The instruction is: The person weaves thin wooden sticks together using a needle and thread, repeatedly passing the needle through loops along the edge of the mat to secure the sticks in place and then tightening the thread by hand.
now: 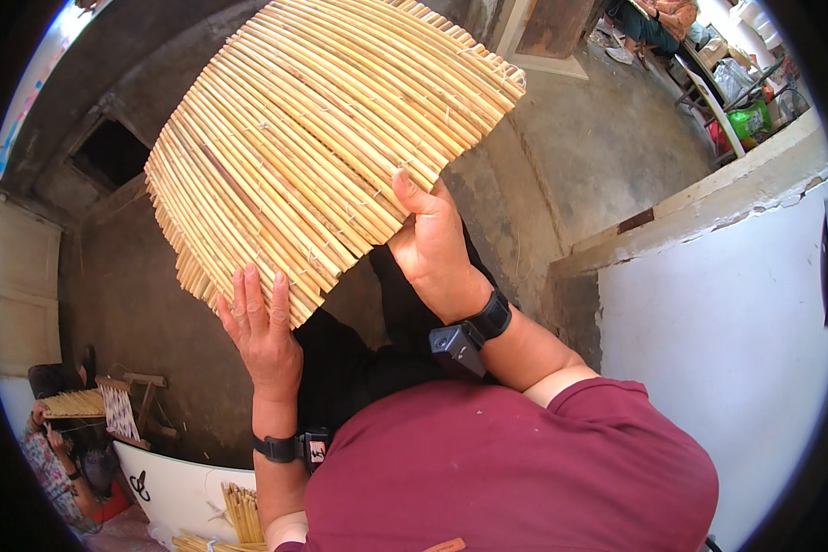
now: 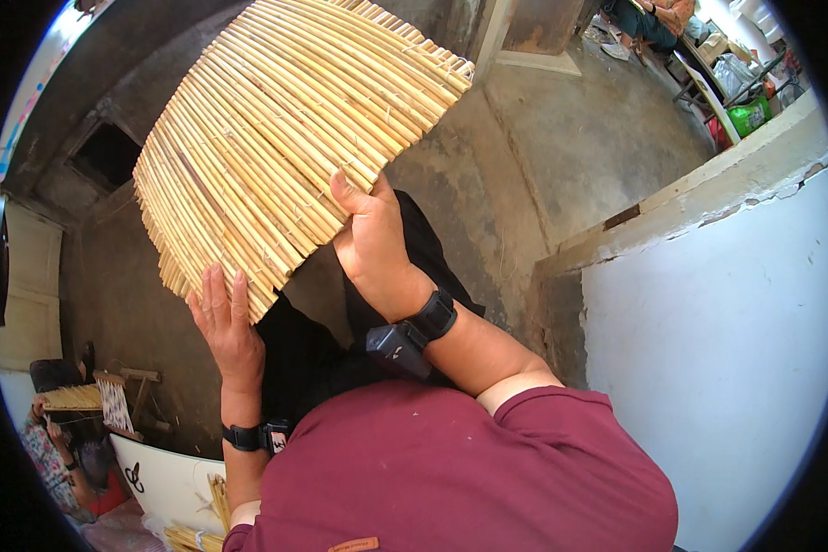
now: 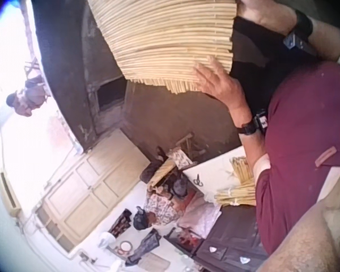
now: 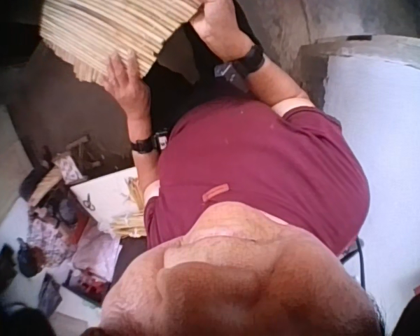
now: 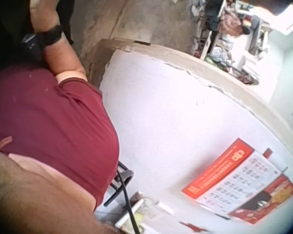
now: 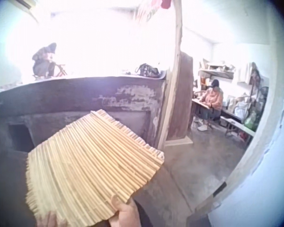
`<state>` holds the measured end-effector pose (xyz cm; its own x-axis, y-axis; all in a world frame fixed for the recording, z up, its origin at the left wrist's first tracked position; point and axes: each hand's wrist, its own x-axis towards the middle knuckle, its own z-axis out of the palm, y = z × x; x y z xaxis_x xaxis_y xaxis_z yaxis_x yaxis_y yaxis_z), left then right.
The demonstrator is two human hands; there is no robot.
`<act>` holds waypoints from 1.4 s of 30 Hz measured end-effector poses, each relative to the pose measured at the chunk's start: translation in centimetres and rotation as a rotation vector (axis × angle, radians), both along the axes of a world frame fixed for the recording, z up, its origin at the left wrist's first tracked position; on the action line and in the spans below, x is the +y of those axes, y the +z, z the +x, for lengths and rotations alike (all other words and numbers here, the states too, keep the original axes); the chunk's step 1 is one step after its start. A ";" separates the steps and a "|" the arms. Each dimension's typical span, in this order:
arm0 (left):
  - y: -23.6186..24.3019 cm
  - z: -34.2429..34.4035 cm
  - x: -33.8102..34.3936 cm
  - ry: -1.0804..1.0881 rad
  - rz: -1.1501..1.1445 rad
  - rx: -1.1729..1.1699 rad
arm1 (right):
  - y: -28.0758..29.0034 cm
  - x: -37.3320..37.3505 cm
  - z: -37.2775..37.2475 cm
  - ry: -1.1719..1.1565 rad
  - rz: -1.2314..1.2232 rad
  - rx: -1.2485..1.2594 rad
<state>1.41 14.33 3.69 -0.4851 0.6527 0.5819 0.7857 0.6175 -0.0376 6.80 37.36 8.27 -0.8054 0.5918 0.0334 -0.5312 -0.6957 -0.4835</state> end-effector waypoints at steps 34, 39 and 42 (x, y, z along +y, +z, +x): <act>3.4 -10.4 -4.3 -0.213 0.149 -1.061 | -9.4 0.5 -2.7 0.198 -0.159 -0.334; 0.8 -13.5 -6.0 -0.160 0.144 -1.161 | -14.5 -0.3 -3.3 0.321 0.035 -0.528; 1.3 -13.8 -4.9 -0.004 -0.154 -0.825 | -15.9 -0.4 -3.5 0.307 0.061 -0.552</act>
<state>-12.43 9.47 5.04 -0.7135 0.6985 -0.0541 0.6004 0.6495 0.4667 3.28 36.93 -7.61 -0.8466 0.3414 -0.4084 0.0267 -0.7391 -0.6731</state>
